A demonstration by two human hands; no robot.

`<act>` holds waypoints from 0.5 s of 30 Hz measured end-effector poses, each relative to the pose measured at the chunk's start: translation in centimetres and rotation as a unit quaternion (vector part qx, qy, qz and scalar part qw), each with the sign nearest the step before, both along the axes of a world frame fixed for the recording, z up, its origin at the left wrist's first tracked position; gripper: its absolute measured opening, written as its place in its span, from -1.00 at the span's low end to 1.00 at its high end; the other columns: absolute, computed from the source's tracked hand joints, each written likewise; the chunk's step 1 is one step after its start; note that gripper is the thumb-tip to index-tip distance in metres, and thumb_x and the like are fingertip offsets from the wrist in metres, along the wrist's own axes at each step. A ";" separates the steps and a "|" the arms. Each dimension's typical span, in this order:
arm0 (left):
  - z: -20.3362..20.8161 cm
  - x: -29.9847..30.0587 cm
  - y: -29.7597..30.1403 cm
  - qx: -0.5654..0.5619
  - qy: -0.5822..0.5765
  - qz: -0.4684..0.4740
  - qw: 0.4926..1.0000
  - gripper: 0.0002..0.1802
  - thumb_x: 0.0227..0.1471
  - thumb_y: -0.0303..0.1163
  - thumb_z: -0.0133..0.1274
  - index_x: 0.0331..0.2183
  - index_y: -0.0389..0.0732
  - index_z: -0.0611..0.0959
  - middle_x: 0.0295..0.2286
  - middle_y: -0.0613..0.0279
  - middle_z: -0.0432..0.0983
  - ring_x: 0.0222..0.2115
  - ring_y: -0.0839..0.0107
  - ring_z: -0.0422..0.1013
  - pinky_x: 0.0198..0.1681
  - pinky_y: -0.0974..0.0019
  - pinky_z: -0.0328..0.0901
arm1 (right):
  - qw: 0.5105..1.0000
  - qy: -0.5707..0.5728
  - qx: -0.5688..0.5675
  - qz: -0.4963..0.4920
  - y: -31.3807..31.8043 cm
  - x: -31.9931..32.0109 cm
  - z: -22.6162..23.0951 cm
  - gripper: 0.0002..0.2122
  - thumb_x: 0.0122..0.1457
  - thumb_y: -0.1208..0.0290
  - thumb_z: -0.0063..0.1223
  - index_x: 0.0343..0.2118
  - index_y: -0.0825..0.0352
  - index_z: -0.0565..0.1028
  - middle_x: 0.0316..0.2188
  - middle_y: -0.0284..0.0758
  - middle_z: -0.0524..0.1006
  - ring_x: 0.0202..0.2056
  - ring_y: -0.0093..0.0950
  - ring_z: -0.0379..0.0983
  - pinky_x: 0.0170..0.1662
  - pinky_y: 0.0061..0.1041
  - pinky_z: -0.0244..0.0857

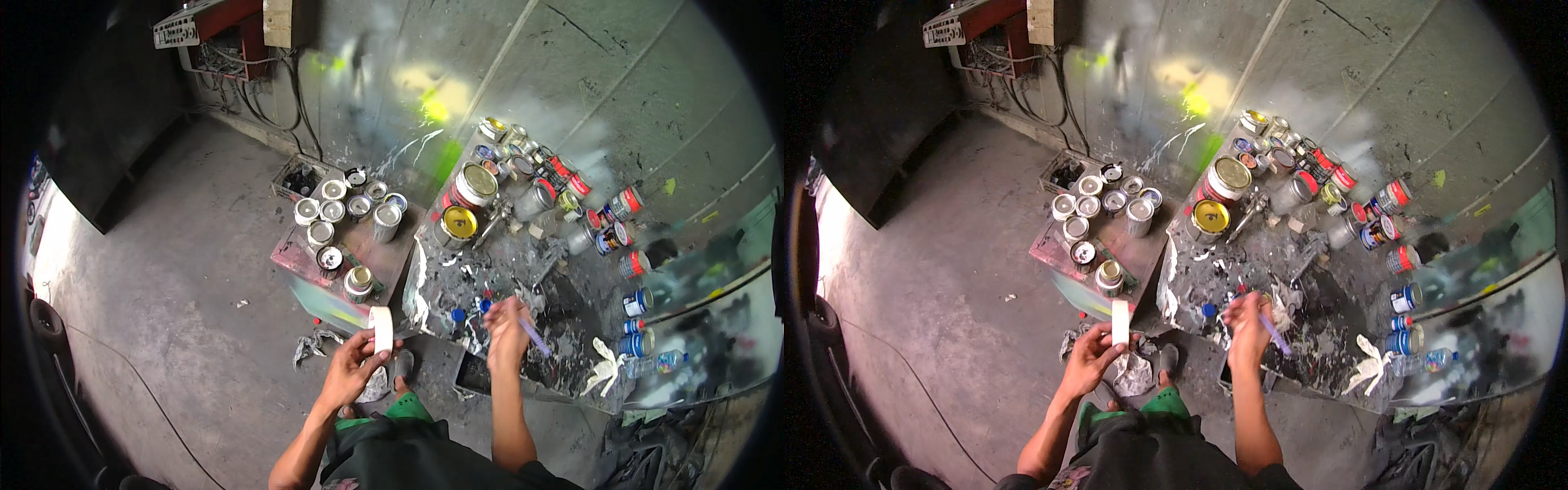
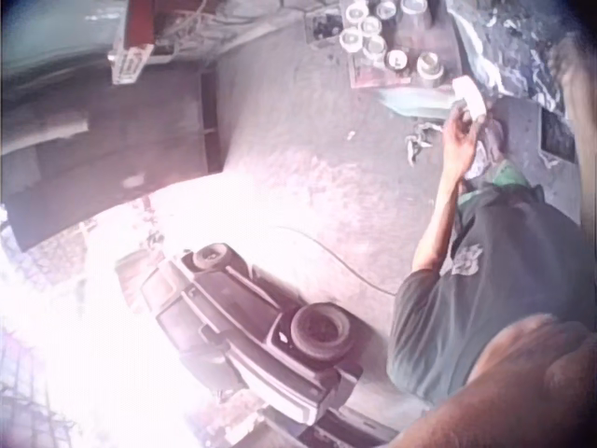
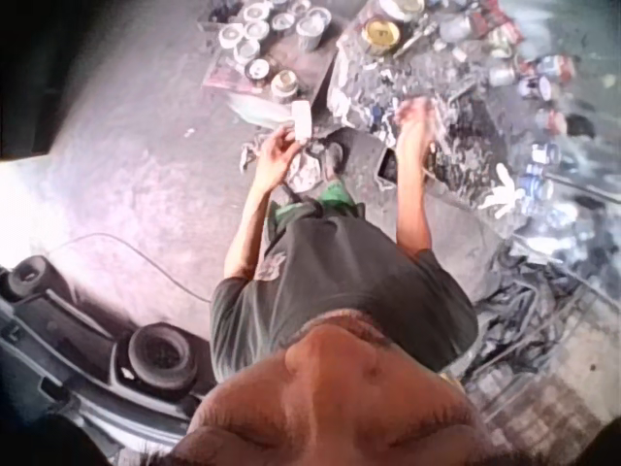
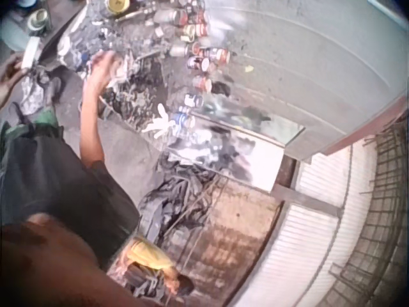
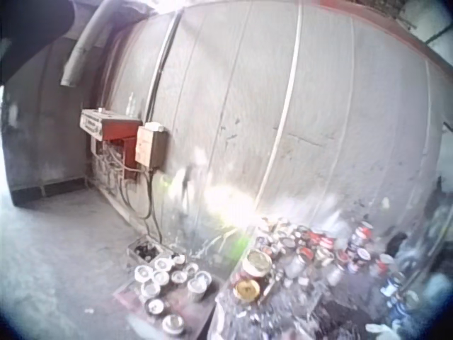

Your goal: The person moves around a cluttered workbench, handling various paint cans, a water bottle, and a roll of tape. They open a paint can, wipe its rim with a cloth, and then pick up a roll of tape and a pen, appearing to prepare for labeling or organizing.

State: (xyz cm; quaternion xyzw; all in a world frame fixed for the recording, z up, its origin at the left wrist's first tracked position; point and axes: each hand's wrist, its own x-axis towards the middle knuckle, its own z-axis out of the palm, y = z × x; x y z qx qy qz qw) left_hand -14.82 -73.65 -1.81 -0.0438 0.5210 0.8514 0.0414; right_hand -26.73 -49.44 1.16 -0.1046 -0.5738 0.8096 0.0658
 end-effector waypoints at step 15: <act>0.4 5.6 -1.6 -0.065 0.039 -0.028 0.997 -0.56 0.12 -0.62 -0.10 0.06 -0.32 0.33 -0.18 0.12 0.56 -0.17 0.50 0.41 -0.09 0.38 0.28 | 0.982 0.032 0.111 0.146 -6.6 12.8 0.3 -0.83 0.28 0.35 -0.04 -0.38 0.34 0.36 -0.58 -0.38 0.45 -0.61 -0.69 0.33 -0.54 -0.71 0.21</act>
